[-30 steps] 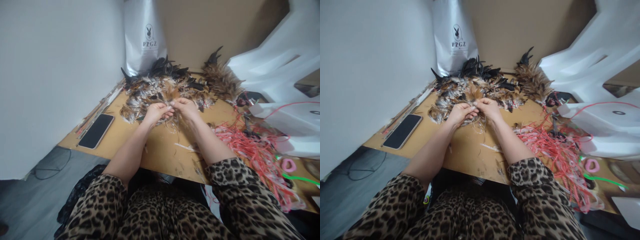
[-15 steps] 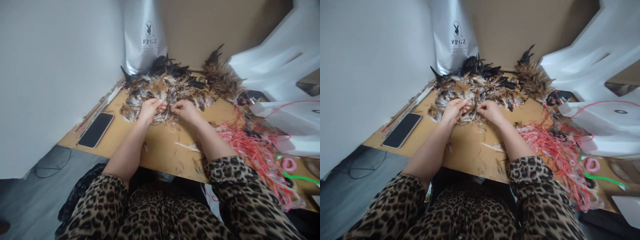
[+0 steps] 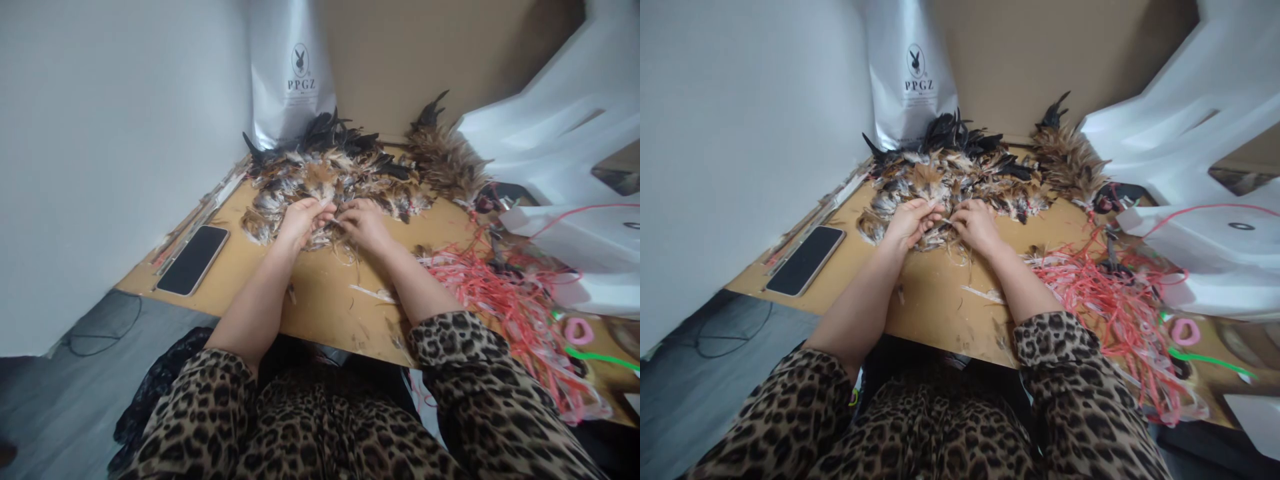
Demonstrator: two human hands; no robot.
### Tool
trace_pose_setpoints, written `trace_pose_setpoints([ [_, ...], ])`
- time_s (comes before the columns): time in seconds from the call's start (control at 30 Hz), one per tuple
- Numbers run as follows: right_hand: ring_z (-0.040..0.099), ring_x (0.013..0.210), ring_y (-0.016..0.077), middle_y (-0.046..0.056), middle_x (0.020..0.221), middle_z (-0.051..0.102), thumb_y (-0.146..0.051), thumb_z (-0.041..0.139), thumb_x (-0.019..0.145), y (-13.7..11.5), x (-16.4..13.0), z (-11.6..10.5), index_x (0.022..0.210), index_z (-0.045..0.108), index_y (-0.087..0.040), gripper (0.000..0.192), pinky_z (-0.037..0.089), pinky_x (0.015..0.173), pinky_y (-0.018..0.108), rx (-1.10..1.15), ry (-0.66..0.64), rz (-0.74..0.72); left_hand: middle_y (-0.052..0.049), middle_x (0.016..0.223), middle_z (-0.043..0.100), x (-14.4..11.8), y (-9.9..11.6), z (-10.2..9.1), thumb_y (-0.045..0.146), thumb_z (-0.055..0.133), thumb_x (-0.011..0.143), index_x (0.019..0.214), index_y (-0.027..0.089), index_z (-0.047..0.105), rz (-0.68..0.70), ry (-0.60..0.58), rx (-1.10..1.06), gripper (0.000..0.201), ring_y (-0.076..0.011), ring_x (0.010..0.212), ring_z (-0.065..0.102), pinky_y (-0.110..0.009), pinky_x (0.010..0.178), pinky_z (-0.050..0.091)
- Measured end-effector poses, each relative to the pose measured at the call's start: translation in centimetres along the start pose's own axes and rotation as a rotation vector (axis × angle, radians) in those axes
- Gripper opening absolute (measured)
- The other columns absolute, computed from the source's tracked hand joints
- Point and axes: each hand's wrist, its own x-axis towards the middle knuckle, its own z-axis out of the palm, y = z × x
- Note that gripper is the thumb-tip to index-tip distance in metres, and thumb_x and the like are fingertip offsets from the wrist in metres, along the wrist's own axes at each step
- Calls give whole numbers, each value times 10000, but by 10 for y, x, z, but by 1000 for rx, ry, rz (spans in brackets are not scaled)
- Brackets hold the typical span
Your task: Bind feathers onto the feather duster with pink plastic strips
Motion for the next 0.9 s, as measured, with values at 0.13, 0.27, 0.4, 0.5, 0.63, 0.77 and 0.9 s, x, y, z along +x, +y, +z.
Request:
trace_pose_setpoints([
  [0.13,565,726,162,37,760,658,-304,644,695,-2,7,-17,748,679,-171,147,420,721,300,518,29,260,-45,796,706,1,2,-3,230,691,734,706,119,576,1,-11,-32,163,-45,577,617,-118,470,410],
  [0.27,562,607,129,19,649,649,-327,731,583,-8,10,-30,710,650,-160,225,432,643,266,886,-4,422,-56,918,708,1,5,-4,246,718,703,683,123,561,22,-15,-50,201,-40,602,619,-119,482,416],
  [0.4,528,573,106,15,616,636,-312,736,582,-7,10,-36,689,659,-142,216,411,617,244,854,-38,429,-77,948,708,-1,5,-2,255,734,680,678,114,576,66,-22,-9,211,-47,616,624,-123,484,418],
  [0.5,499,574,95,4,630,631,-320,728,598,-3,10,-41,722,678,-136,228,381,594,231,738,-67,394,-102,940,710,-2,4,-1,267,738,674,702,102,609,92,-53,69,211,-64,620,634,-134,485,425],
  [0.63,465,551,93,-5,603,610,-360,712,615,-7,10,-51,733,685,-136,254,353,558,229,609,-120,353,-119,877,715,-4,2,2,271,721,695,709,87,626,60,-91,173,207,-87,600,642,-149,475,437],
  [0.77,447,527,90,-7,577,596,-362,689,635,-15,10,-57,714,685,-142,233,341,538,230,499,-143,308,-122,840,715,-7,1,4,257,716,703,700,84,618,-9,-143,250,199,-97,589,644,-163,485,458],
  [0.9,455,526,91,-3,580,601,-353,672,652,-15,10,-56,706,684,-142,218,346,541,232,444,-145,276,-115,798,713,-7,-2,3,240,705,718,699,86,627,-33,-183,285,174,-98,587,645,-163,499,466],
])
